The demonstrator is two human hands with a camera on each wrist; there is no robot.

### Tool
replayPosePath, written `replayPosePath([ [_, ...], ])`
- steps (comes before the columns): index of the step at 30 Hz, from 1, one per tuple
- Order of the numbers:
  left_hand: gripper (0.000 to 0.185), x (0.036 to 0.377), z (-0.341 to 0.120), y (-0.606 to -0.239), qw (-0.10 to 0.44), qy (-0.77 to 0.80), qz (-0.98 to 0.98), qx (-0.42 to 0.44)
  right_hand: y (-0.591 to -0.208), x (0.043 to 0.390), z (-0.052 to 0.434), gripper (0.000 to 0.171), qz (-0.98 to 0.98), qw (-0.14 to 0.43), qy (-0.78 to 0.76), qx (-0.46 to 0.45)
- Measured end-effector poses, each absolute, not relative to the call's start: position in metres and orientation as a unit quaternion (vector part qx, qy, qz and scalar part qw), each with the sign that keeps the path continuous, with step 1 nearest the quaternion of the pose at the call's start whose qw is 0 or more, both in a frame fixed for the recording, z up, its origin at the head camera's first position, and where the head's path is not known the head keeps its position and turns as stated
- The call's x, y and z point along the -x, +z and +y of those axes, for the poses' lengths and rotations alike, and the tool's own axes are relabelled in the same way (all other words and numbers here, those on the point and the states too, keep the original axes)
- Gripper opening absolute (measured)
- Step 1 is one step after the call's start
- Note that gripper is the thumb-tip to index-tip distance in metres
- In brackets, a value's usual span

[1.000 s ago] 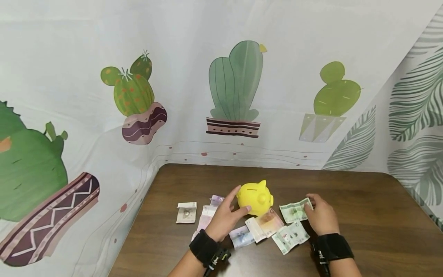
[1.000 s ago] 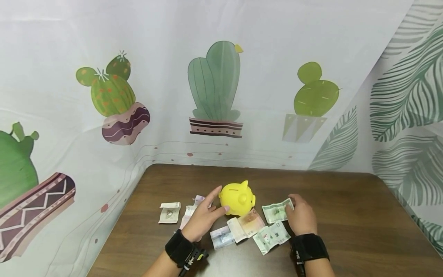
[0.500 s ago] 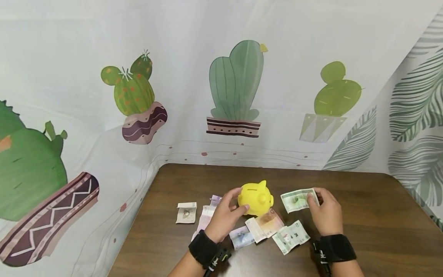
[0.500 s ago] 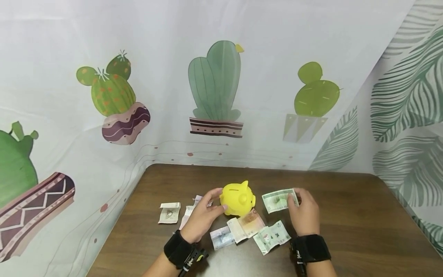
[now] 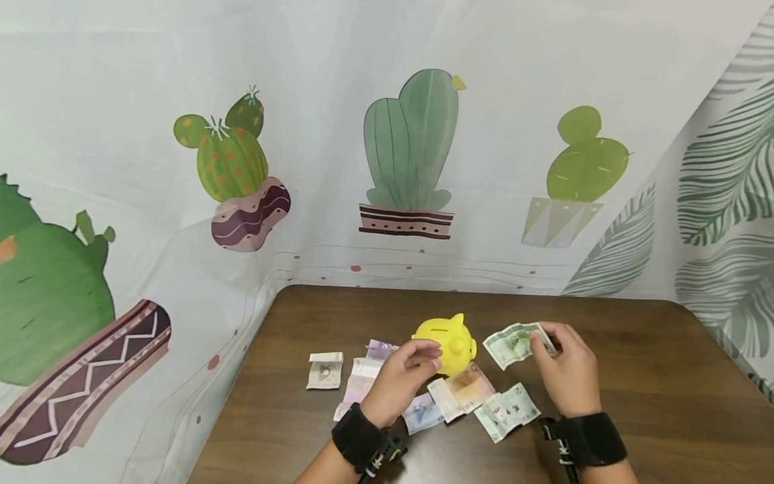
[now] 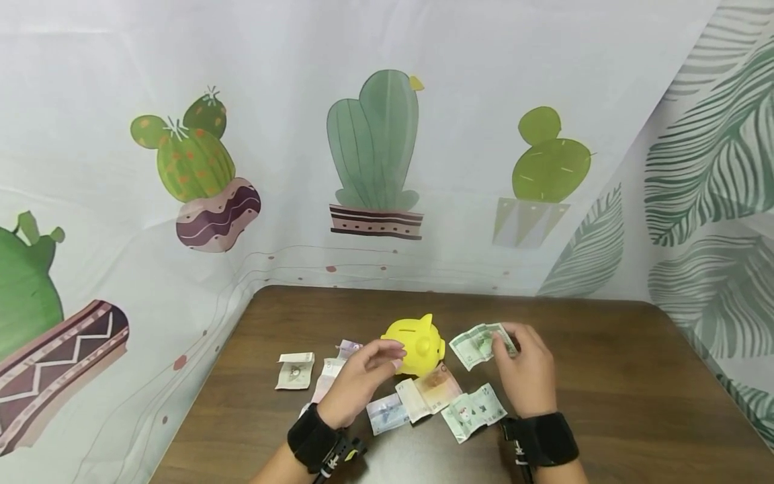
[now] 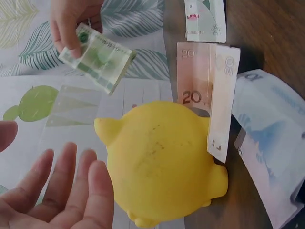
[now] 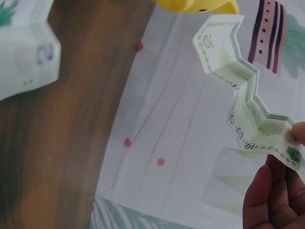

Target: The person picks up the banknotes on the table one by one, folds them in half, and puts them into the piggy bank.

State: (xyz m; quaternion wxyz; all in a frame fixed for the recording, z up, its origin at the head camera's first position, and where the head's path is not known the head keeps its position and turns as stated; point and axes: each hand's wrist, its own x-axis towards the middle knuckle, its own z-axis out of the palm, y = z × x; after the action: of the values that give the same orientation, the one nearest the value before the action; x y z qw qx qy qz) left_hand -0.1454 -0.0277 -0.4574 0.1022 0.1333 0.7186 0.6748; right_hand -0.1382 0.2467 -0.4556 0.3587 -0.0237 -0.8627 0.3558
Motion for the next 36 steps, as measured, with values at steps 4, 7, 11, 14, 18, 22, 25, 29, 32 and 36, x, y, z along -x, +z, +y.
replayPosePath([
  [4,0.033,0.142,-0.025,-0.457,0.111,0.669,0.721,-0.143,-0.450,0.136,0.242,0.013,-0.859,0.360,0.364,0.010],
  [7,0.024,0.140,-0.024,-0.456,0.116,0.660,0.727,-0.150,-0.449,0.134,0.238,0.013,-0.855,0.361,0.371,-0.002],
  [11,0.016,0.138,-0.023,-0.455,0.125,0.650,0.732,-0.162,-0.445,0.131,0.234,0.012,-0.853,0.362,0.377,-0.017],
  [14,0.018,0.138,-0.023,-0.456,0.128,0.642,0.736,-0.172,-0.442,0.128,0.230,0.012,-0.851,0.358,0.384,-0.023],
  [18,0.028,0.139,-0.022,-0.457,0.130,0.639,0.738,-0.173,-0.437,0.123,0.225,0.012,-0.846,0.347,0.403,-0.036],
  [22,0.036,0.139,-0.022,-0.457,0.133,0.643,0.734,-0.175,-0.432,0.117,0.219,0.013,-0.845,0.334,0.414,-0.059],
  [25,0.036,0.138,-0.022,-0.458,0.131,0.645,0.731,-0.179,-0.430,0.114,0.216,0.014,-0.850,0.319,0.411,-0.079],
  [29,0.036,0.136,-0.021,-0.458,0.130,0.643,0.732,-0.183,-0.429,0.111,0.212,0.014,-0.856,0.303,0.407,-0.102],
  [32,0.034,0.135,-0.020,-0.457,0.137,0.643,0.731,-0.187,-0.430,0.111,0.210,0.016,-0.855,0.300,0.407,-0.118],
  [36,0.031,0.134,-0.019,-0.456,0.145,0.647,0.724,-0.191,-0.430,0.110,0.207,0.018,-0.850,0.296,0.417,-0.130],
])
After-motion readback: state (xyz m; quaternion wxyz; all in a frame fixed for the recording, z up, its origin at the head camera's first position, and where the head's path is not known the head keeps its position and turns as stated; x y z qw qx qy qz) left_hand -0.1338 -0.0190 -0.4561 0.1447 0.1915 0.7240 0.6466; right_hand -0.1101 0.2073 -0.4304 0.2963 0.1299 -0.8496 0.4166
